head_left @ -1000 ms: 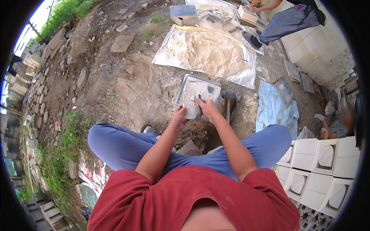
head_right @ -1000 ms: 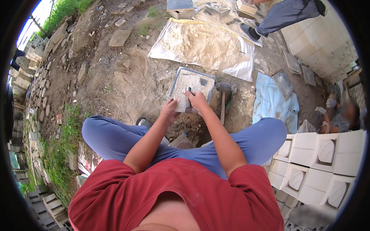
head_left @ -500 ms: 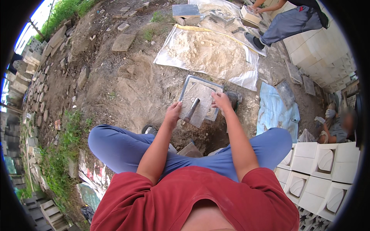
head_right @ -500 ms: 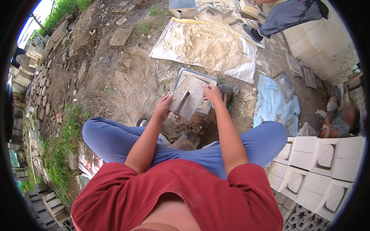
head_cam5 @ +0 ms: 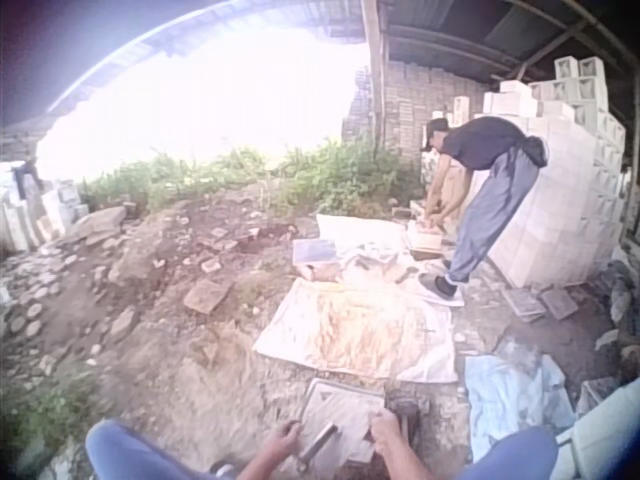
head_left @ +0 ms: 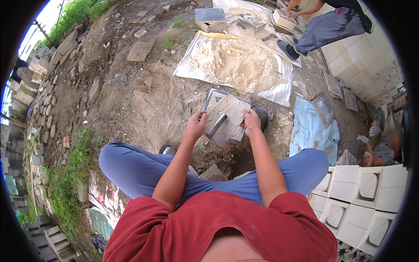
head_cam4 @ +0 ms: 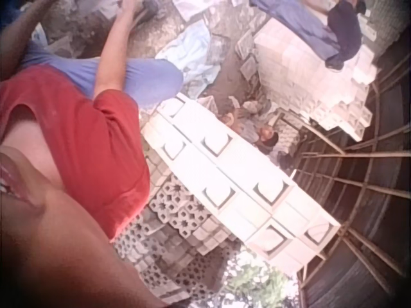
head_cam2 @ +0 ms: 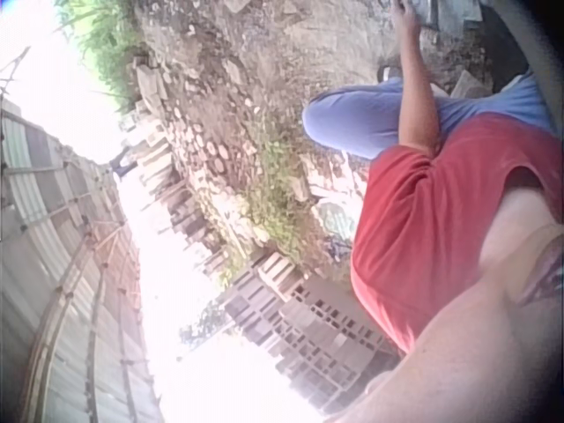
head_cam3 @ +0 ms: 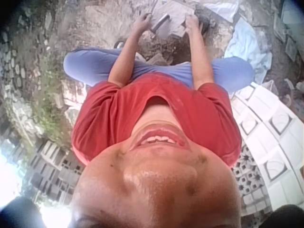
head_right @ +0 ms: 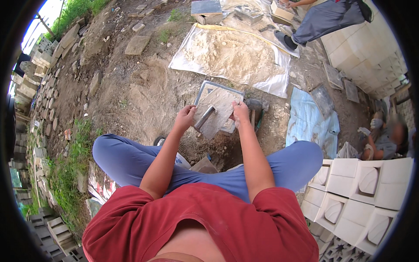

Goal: The person rubs their hands together to clear dust, then uses a hammer and a small trowel to refine and clean the edges and surfaces of a decorative stone block held on their lap.

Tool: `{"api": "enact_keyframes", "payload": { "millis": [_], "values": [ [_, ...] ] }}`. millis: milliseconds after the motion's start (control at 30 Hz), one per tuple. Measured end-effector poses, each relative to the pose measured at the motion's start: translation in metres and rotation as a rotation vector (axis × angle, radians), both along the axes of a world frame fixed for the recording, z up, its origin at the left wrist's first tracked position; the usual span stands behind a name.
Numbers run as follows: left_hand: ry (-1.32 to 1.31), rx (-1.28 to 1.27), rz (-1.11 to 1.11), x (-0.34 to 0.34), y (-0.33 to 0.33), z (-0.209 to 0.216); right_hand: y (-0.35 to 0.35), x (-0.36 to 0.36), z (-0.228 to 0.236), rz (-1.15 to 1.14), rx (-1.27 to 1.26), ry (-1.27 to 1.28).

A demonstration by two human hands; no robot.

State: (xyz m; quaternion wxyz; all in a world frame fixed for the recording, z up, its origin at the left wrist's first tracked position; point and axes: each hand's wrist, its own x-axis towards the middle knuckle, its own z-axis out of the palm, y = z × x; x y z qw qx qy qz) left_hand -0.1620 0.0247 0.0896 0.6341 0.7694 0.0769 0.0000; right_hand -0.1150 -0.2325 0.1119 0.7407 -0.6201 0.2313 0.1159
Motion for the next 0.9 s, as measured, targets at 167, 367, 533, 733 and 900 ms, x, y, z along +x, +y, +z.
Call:
{"api": "enact_keyframes", "payload": {
  "millis": [167,367,533,733,900],
  "values": [
    [-0.421,0.516,-0.036,-0.019,-0.046,0.105,-0.037,0.002,-0.019,-0.123,-0.006,-0.053],
    [-0.410,0.663,-0.123,-0.023,-0.048,0.082,-0.010,0.003,-0.009,-0.111,0.009,-0.111],
    [-0.186,0.592,-0.132,-0.012,-0.046,0.078,-0.005,0.002,-0.014,-0.165,0.047,-0.065],
    [-0.022,0.577,-0.114,-0.008,-0.027,0.076,0.014,-0.001,-0.010,-0.035,0.058,-0.067],
    [0.091,0.564,-0.096,-0.004,-0.014,0.071,0.000,0.015,-0.025,0.196,-0.152,-0.126]
  ]
}}
